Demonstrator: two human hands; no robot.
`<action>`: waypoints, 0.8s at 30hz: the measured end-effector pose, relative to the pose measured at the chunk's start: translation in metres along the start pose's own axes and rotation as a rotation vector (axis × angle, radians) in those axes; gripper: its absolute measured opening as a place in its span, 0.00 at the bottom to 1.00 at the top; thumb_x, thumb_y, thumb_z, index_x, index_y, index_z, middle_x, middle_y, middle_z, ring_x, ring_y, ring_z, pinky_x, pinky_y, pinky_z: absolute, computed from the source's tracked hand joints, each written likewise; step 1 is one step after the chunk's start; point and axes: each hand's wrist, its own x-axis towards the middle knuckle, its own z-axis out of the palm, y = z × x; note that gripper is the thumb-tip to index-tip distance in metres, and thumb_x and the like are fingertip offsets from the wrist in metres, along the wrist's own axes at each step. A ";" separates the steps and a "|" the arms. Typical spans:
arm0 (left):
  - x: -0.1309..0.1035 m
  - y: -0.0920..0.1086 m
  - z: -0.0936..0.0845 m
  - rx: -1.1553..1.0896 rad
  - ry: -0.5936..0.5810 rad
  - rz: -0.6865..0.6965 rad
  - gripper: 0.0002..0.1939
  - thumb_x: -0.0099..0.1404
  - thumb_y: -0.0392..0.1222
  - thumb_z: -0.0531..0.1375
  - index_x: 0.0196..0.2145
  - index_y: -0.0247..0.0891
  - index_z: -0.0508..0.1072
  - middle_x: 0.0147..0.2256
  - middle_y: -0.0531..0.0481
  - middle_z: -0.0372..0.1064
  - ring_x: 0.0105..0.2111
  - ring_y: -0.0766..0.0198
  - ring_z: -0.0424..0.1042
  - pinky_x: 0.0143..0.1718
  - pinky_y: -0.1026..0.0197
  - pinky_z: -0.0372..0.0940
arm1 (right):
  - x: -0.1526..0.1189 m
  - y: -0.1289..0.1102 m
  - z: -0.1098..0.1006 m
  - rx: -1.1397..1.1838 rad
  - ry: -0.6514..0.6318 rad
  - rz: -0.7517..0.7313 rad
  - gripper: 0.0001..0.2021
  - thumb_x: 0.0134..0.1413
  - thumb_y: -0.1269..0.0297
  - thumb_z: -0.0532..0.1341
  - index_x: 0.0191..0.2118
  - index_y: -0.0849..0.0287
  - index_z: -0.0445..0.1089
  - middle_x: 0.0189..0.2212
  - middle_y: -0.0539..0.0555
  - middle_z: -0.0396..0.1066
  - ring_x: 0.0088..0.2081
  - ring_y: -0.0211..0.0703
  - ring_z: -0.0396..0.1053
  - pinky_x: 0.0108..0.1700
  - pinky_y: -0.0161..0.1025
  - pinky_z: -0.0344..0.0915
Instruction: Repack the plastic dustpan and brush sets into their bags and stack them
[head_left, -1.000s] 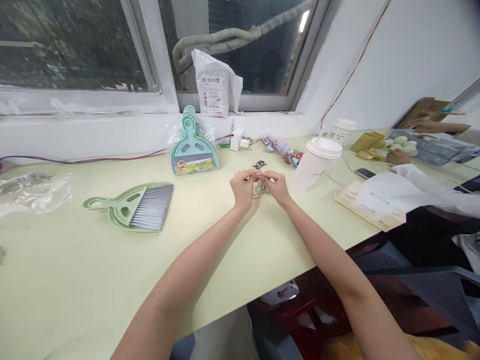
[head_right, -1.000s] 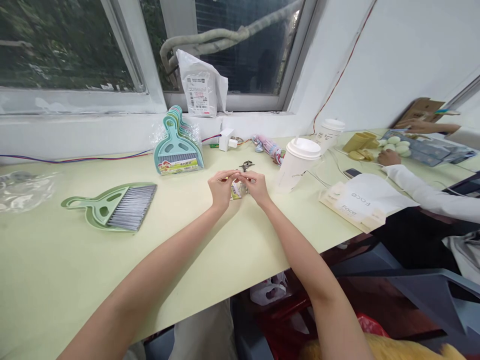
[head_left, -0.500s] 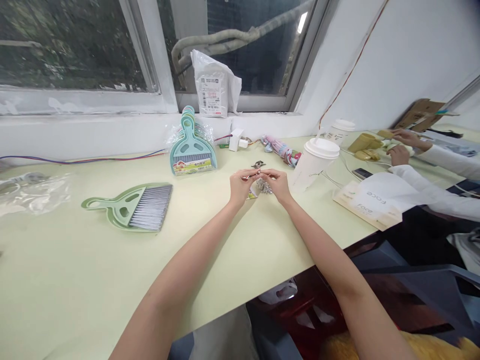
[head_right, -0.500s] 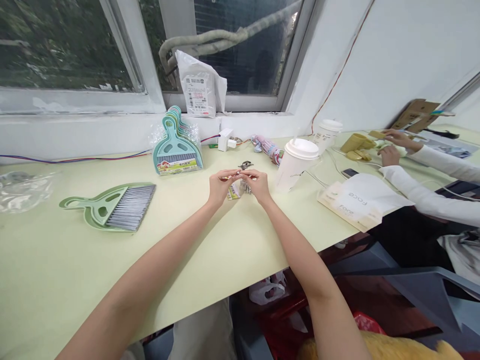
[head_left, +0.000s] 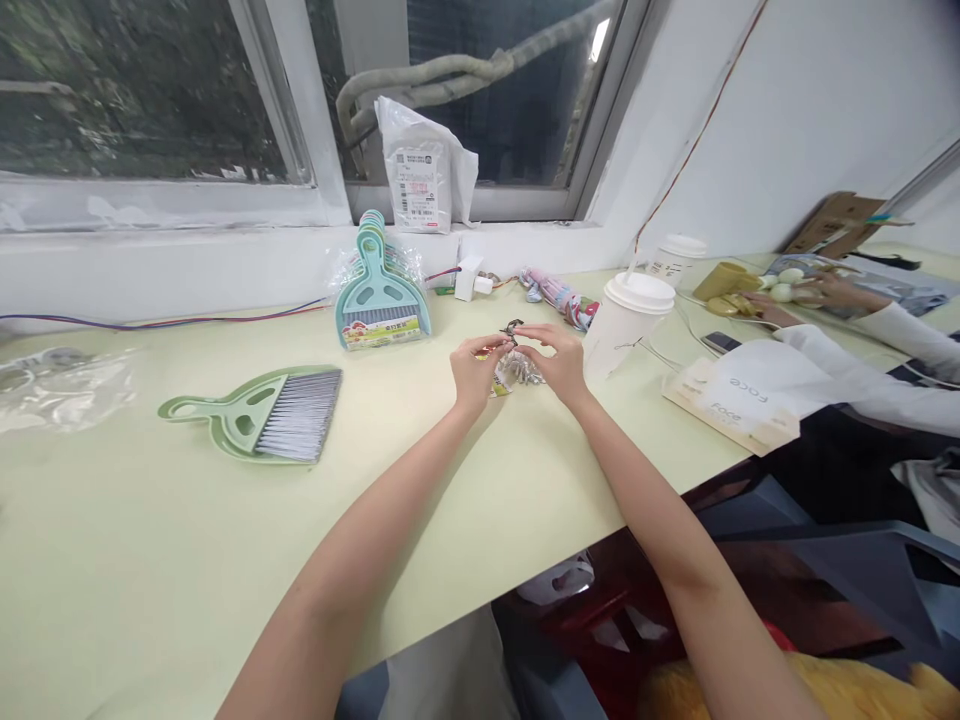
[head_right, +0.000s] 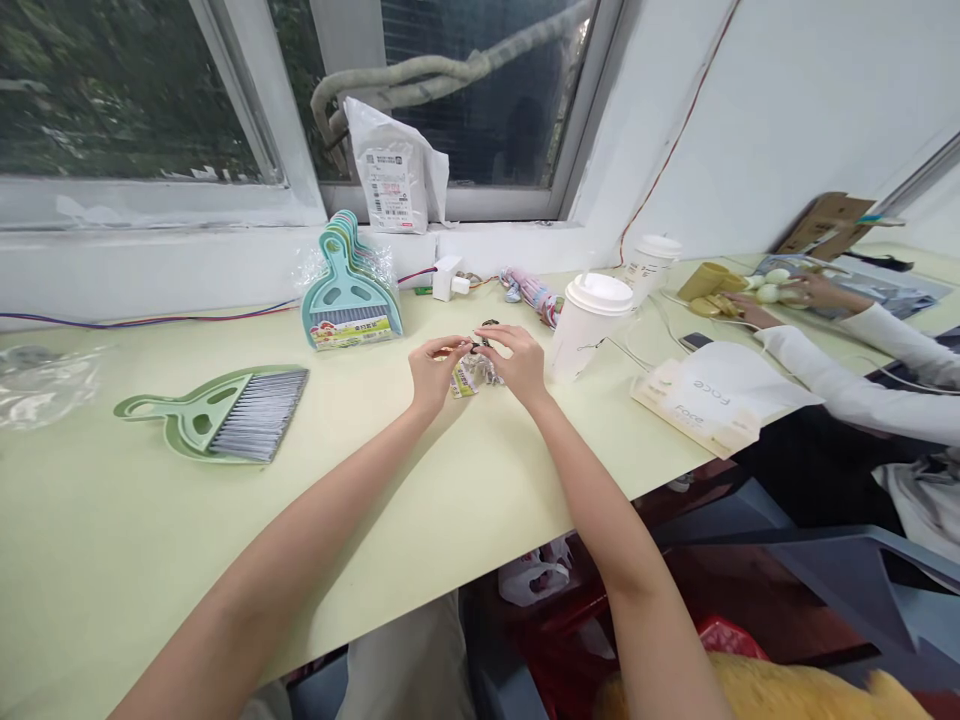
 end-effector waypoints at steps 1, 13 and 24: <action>0.000 0.000 -0.001 0.014 0.005 0.001 0.04 0.56 0.41 0.65 0.31 0.44 0.80 0.33 0.51 0.77 0.38 0.62 0.73 0.40 0.59 0.67 | 0.001 -0.003 -0.002 0.028 0.019 -0.009 0.13 0.53 0.55 0.63 0.44 0.47 0.75 0.46 0.53 0.74 0.49 0.50 0.68 0.43 0.44 0.67; 0.006 -0.004 -0.001 0.029 -0.196 0.056 0.05 0.58 0.38 0.63 0.29 0.44 0.80 0.31 0.50 0.77 0.36 0.61 0.70 0.43 0.58 0.62 | 0.005 -0.002 -0.003 0.157 0.005 -0.037 0.06 0.52 0.60 0.65 0.37 0.46 0.78 0.46 0.52 0.72 0.45 0.47 0.68 0.52 0.49 0.64; 0.004 -0.005 -0.002 -0.022 -0.288 0.074 0.07 0.60 0.39 0.61 0.28 0.40 0.80 0.29 0.49 0.77 0.35 0.60 0.70 0.44 0.57 0.61 | 0.006 0.005 -0.001 0.202 -0.025 -0.046 0.05 0.50 0.60 0.66 0.34 0.47 0.79 0.41 0.51 0.75 0.47 0.48 0.69 0.53 0.48 0.64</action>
